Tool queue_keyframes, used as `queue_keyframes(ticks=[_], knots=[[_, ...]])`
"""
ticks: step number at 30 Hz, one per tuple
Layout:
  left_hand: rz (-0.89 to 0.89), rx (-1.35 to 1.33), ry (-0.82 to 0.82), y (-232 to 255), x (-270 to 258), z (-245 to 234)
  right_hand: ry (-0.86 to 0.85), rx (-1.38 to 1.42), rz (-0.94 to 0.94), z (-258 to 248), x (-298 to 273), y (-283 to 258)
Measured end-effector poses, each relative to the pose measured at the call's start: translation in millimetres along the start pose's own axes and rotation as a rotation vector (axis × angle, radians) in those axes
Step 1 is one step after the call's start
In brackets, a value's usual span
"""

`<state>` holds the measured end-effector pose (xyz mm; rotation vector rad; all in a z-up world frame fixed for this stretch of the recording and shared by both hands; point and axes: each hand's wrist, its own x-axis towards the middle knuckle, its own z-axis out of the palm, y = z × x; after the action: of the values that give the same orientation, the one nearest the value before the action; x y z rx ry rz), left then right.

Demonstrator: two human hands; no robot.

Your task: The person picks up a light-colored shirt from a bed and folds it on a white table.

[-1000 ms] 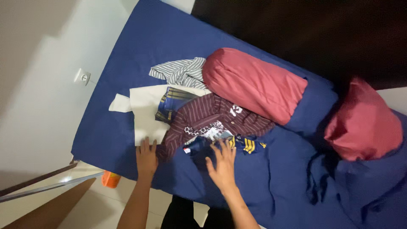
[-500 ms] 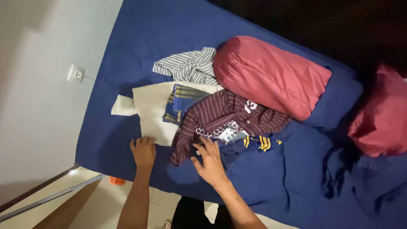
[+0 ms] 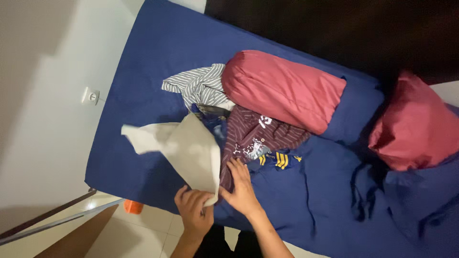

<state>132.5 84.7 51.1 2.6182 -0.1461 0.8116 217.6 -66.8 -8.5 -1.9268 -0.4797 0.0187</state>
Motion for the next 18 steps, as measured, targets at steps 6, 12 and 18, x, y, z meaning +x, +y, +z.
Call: queue_keyframes(ticks=[6,12,18], knots=[[0.043,-0.001,0.153,74,24,-42,-0.035,0.136,-0.005,-63,-31,-26],[0.156,0.009,0.230,129,15,-61,0.006,0.056,-0.133,-104,-71,-41],[0.370,-0.019,0.302,145,-39,-42,-0.032,0.027,-0.238,-102,-109,-6]])
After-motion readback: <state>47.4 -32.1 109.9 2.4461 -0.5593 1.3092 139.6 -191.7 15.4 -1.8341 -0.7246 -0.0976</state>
